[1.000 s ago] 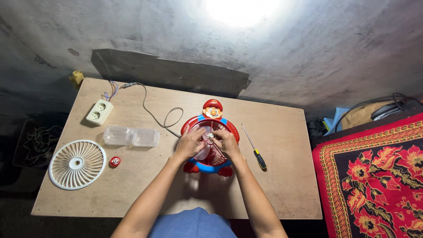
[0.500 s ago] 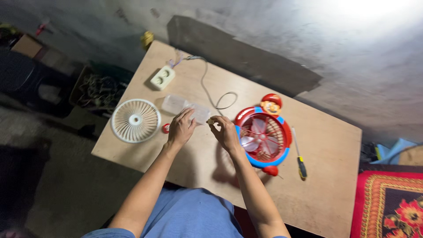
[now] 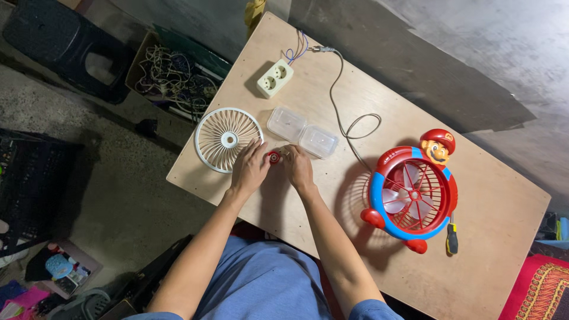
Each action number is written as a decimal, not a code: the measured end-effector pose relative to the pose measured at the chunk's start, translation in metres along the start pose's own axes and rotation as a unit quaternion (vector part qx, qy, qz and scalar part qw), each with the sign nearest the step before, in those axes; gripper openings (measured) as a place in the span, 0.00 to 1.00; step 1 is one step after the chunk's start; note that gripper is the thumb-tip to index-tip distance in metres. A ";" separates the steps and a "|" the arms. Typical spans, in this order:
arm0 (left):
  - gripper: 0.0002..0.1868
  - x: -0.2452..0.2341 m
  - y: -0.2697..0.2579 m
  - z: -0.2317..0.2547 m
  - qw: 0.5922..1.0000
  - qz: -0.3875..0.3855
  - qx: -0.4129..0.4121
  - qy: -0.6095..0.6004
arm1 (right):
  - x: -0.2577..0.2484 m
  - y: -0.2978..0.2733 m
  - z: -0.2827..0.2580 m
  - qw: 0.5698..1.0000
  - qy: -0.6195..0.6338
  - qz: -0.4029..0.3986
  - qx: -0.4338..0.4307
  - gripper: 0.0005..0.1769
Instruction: The person assembles a small Mario-themed fan by using a screwdriver to tighten screws on the fan's central hub and base. The person reorients the fan multiple times to access different screw locations and continues tightening until the assembly appears complete.
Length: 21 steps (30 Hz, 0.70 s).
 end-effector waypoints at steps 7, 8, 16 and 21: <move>0.24 0.000 0.012 0.005 1.000 -0.010 0.020 -0.011 | 0.003 -0.001 0.002 1.000 -0.003 -0.008 0.022 0.23; 0.23 -0.001 0.013 0.008 1.000 -0.017 0.017 -0.013 | -0.002 -0.003 -0.002 1.000 -0.001 -0.007 0.021 0.23; 0.24 0.006 0.052 0.091 0.990 -0.021 0.132 -0.031 | -0.114 -0.034 -0.039 0.992 0.000 0.118 0.040 0.24; 0.24 0.040 0.069 0.175 0.975 -0.071 0.196 -0.076 | -0.215 -0.084 -0.026 0.966 -0.074 0.246 0.002 0.22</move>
Point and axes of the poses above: each hand's wrist, its own y-axis towards the middle knuckle, its own x-axis out of the palm, z = x × y, the point moved 3 cm from there along y, towards the middle knuckle, and after that the axes turned 7 degrees about -z, right-handed, at the moved point
